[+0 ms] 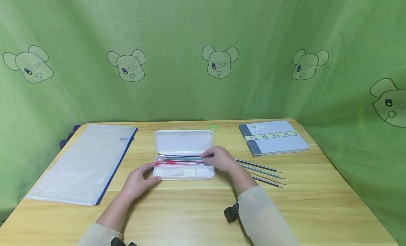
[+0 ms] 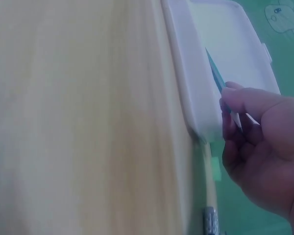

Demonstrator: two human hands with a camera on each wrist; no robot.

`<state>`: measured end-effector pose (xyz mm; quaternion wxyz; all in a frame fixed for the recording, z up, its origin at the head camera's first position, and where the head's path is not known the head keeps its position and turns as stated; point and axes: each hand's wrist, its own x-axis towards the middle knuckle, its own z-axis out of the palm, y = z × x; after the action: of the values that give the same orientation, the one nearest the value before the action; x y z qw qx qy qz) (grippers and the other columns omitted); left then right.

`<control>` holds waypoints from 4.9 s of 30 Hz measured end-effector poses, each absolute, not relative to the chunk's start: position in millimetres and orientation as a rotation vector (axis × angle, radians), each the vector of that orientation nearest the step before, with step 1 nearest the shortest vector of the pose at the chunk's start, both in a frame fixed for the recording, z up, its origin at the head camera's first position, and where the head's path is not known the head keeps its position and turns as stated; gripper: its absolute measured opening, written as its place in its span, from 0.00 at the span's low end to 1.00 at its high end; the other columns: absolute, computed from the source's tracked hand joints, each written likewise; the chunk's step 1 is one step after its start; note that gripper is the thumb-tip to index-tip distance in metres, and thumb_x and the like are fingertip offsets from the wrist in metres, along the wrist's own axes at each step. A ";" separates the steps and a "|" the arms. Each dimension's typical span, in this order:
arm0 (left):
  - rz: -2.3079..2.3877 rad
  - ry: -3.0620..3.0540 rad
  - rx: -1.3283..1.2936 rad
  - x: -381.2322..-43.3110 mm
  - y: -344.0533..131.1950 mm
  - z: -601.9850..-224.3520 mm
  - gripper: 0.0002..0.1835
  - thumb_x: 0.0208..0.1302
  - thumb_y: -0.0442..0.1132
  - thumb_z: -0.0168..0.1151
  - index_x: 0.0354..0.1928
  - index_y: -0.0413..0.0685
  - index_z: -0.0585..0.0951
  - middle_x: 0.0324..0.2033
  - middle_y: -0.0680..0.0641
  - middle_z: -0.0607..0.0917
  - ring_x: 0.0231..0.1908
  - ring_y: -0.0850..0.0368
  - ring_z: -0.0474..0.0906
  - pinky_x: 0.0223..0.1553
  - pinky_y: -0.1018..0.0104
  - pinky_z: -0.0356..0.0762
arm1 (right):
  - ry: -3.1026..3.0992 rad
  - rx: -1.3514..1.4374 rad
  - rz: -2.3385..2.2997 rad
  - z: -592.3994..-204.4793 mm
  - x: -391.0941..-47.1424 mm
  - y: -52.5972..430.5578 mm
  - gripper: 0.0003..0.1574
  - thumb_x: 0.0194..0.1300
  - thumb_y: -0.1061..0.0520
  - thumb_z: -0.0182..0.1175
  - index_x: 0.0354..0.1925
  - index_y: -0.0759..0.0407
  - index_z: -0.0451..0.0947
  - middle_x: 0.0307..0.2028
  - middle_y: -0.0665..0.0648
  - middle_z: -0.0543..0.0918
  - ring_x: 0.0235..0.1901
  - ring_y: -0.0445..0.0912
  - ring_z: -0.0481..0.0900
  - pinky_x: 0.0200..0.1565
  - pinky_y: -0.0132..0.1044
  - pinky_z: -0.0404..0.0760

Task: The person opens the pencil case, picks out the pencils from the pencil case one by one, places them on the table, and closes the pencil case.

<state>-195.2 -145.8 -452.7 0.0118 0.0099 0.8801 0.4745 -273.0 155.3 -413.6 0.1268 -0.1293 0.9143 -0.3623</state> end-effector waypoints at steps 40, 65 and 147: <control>1.464 2.734 0.025 -193.8 -145.9 -452.8 0.33 0.60 0.45 0.69 0.66 0.43 0.73 0.66 0.40 0.74 0.70 0.41 0.65 0.72 0.45 0.62 | 2.893 -0.237 -0.990 -396.2 -188.2 307.6 0.20 0.68 0.50 0.61 0.51 0.60 0.83 0.49 0.62 0.85 0.40 0.39 0.76 0.38 0.29 0.77; 1.450 2.740 0.028 -195.3 -147.0 -453.9 0.32 0.61 0.44 0.69 0.66 0.43 0.73 0.66 0.40 0.74 0.70 0.39 0.64 0.72 0.44 0.62 | 2.904 -0.150 -0.863 -411.6 -155.3 351.4 0.18 0.64 0.52 0.64 0.49 0.60 0.84 0.51 0.66 0.84 0.43 0.35 0.76 0.38 0.26 0.78; 1.491 2.743 0.043 -195.7 -146.3 -453.2 0.31 0.60 0.43 0.69 0.65 0.43 0.74 0.65 0.40 0.75 0.69 0.41 0.66 0.71 0.45 0.63 | 2.799 -0.439 -0.825 -406.9 -271.6 140.6 0.14 0.63 0.60 0.63 0.47 0.59 0.85 0.44 0.56 0.87 0.48 0.49 0.82 0.57 0.48 0.80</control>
<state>-195.7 -146.3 -453.2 0.0097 0.0139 0.8785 0.4774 -271.6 140.6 -406.9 0.0954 -0.1480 0.9442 -0.2783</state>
